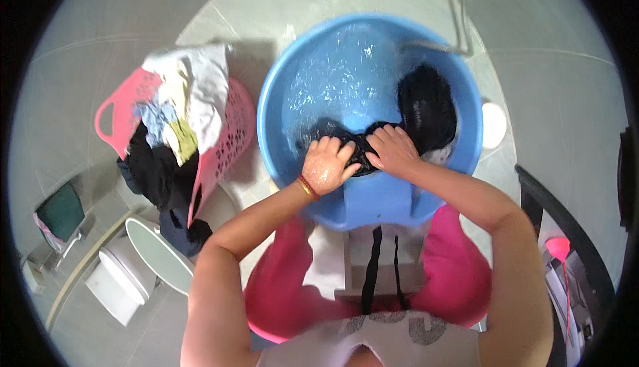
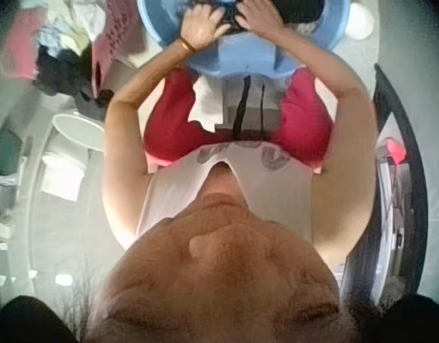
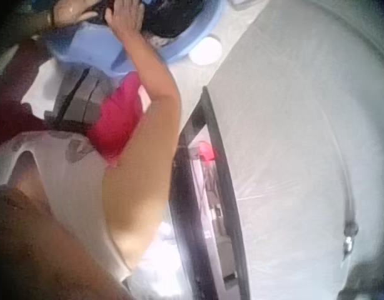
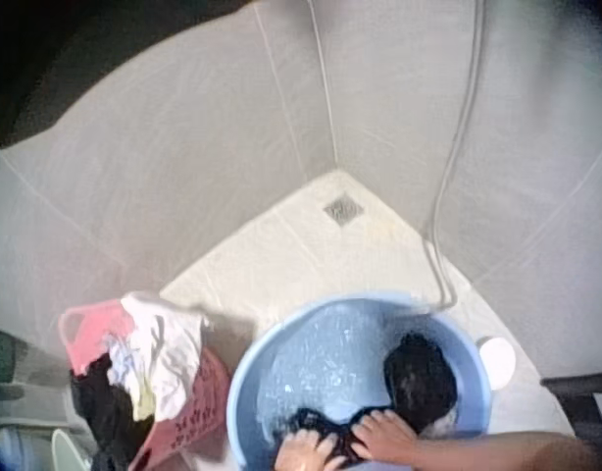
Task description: The person washes several pieces of clothing by hand in a blue basin, scrubbing them against a washboard and rinsing them in water.
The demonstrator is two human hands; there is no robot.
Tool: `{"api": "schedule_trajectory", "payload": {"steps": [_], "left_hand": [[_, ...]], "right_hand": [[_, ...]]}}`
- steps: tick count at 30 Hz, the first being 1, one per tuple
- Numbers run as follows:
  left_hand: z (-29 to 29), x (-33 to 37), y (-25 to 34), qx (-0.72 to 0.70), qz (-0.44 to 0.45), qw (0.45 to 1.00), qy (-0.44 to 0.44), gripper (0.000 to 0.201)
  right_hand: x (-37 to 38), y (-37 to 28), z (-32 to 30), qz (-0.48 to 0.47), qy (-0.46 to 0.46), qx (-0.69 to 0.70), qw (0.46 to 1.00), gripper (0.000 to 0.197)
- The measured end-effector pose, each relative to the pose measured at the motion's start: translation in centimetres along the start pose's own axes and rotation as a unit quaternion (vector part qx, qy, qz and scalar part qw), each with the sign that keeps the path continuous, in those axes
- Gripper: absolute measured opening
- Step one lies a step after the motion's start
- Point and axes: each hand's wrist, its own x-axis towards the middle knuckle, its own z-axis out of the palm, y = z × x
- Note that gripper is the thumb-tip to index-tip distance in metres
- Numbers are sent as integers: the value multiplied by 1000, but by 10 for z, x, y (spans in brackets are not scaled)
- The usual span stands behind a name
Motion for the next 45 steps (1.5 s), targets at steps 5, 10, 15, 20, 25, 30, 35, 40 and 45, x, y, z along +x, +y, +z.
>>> {"api": "schedule_trajectory", "payload": {"steps": [5,10,15,20,25,30,35,40,45], "left_hand": [[34,49,-12,73,-133,988,5,21],[29,29,-9,52,-72,996,2,22],[36,26,-9,-14,-135,991,6,22],[22,43,-63,-67,-381,922,-12,24],[13,12,-49,99,-225,967,64,57],[32,70,-23,30,-150,987,55,72],[50,102,-86,-64,-279,958,11,71],[33,112,-84,-134,-386,907,-102,72],[13,69,-91,-436,-285,847,-106,63]], "right_hand": [[53,22,18,102,-73,58,990,22],[31,16,14,-2,129,-16,992,21],[39,19,21,-18,49,43,998,16],[86,40,-27,-13,58,5,998,29],[23,63,-54,-39,47,-115,992,61],[67,71,-29,59,-35,-202,977,69],[123,77,-5,109,-17,-131,985,67],[138,79,-15,127,-9,-103,986,64],[97,82,-56,143,-177,99,969,60]]}}
